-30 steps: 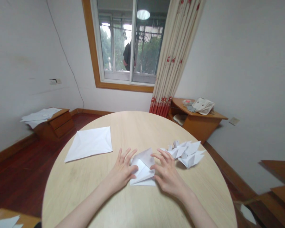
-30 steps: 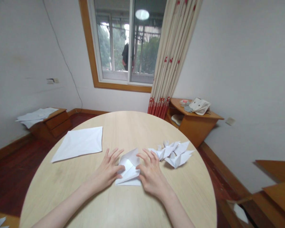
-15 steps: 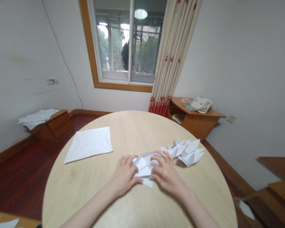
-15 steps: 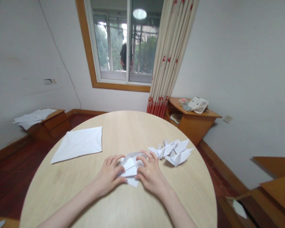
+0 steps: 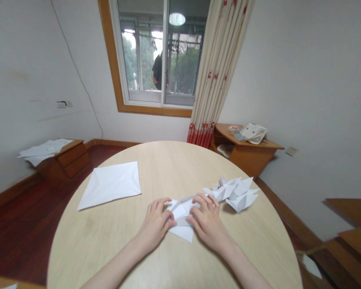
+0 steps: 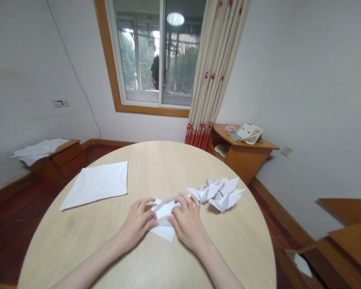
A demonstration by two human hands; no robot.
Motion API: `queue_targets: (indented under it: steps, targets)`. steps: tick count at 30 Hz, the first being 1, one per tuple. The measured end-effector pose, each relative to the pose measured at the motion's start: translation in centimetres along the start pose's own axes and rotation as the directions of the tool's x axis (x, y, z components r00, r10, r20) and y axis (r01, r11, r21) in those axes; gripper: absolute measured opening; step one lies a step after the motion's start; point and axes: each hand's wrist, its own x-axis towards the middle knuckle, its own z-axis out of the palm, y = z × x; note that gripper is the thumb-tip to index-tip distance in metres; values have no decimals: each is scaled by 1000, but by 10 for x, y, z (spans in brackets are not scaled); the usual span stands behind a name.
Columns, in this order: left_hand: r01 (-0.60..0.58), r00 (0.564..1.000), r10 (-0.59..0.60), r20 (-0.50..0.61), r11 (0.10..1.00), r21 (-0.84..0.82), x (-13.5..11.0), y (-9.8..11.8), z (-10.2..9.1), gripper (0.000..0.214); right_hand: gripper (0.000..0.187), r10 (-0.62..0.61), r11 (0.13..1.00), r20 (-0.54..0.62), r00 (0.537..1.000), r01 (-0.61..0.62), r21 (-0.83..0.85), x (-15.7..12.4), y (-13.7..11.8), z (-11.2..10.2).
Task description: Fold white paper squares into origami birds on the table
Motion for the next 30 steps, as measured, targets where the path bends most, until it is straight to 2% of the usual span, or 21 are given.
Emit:
queue_targets:
  steps: [7,22,26,30]
  targets:
    - [-22,1000,22,-13,1000,8,0,-1,3,7,12,29,1000,-71,997,-29,6,0,-5,10]
    - [-54,999,54,7,998,41,1,0,2,17,6,-27,996,-63,998,21,-81,0,-3,20]
    - [-54,998,53,20,998,31,1,1,0,26,3,-28,994,-52,998,23,-103,-1,-1,23]
    - [-54,999,54,-4,998,22,1,0,2,39,9,-17,995,-38,999,13,-96,-1,1,23]
